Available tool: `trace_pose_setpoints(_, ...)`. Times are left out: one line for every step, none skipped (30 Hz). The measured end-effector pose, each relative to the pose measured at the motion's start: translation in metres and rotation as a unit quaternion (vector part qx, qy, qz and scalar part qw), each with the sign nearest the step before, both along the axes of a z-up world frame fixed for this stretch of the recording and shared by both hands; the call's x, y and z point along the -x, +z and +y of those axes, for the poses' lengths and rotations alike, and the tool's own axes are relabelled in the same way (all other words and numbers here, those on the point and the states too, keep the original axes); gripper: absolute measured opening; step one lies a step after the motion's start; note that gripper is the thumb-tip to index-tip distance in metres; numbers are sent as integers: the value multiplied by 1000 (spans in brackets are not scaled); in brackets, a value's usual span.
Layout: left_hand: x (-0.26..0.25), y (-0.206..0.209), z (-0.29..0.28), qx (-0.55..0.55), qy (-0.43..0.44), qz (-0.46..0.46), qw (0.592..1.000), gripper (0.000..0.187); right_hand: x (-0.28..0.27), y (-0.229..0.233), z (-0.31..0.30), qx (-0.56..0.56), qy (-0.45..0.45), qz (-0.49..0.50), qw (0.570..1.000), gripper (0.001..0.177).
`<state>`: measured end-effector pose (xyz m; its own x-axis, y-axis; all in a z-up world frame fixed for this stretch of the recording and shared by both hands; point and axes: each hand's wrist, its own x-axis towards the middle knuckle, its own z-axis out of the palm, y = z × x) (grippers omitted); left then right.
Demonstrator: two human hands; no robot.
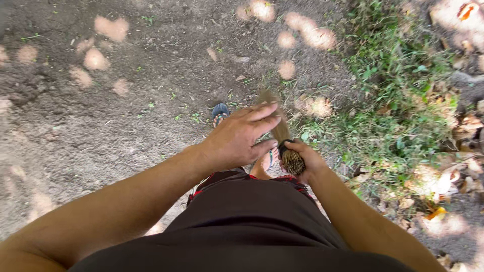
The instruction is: The person sweeps dirt and leaves across a dirt path using a hand-held broom.
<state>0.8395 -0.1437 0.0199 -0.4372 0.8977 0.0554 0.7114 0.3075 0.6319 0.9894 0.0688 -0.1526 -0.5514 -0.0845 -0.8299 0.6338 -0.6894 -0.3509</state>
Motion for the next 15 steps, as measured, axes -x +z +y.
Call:
trace_pose_setpoints(-3, 0, -1, 6, 0, 0, 1000, 54, 3, -10, -3, 6, 0, 0, 1000, 32)
trace_pose_setpoints(-7, 1, 0, 11, 2, -9, 1000, 53, 7, -20, -2, 17, 28, -12, 999, 28)
trace_pose_setpoints(-9, 2, -1, 16, 5, -18, 1000, 53, 8, -29, -3, 27, 56, -24, 998, 25)
trace_pose_setpoints(-11, 2, -2, 18, 8, -17, 1000, 53, 8, -36, 0, 28, 60, -23, 998, 25)
trace_pose_setpoints(-13, 3, -3, 7, 4, -4, 1000, 55, 8, -41, 6, 24, 2, -63, 998, 24)
trace_pose_setpoints(-16, 3, -3, -6, -2, 8, 1000, 57, 6, -44, 11, 18, -58, -103, 993, 23)
trace_pose_setpoints(-20, 3, -4, -6, -1, 8, 1000, 57, 2, -44, 17, 18, -56, -103, 993, 23)
trace_pose_setpoints(-24, 4, -5, 5, 4, -9, 1000, 54, -2, -42, 26, -41, -132, -164, 977, 20)
trace_pose_setpoints(-26, 4, -5, 17, 10, -25, 1000, 51, -5, -39, 33, -99, -207, -222, 948, 19)
trace_pose_setpoints(-28, 4, -5, 14, 15, -27, 999, 51, -7, -35, 41, -103, -203, -222, 948, 19)
trace_pose_setpoints(-30, 3, -5, 21, 19, -35, 999, 51, -9, -28, 51, -113, -218, -172, 954, 20)
trace_pose_setpoints(-31, 2, -4, 28, 21, -43, 998, 51, -9, -22, 58, -123, -234, -121, 957, 21)
trace_pose_setpoints(-32, 1, -3, 24, 24, -45, 998, 51, -6, -16, 61, -127, -231, -121, 957, 21)
trace_pose_setpoints(-30, 1, -3, 15, 25, -48, 998, 51, 1, -11, 61, -144, -230, -106, 957, 24)
trace_pose_setpoints(-28, 0, -3, 5, 27, -51, 998, 51, 12, -7, 63, -161, -229, -90, 956, 30)
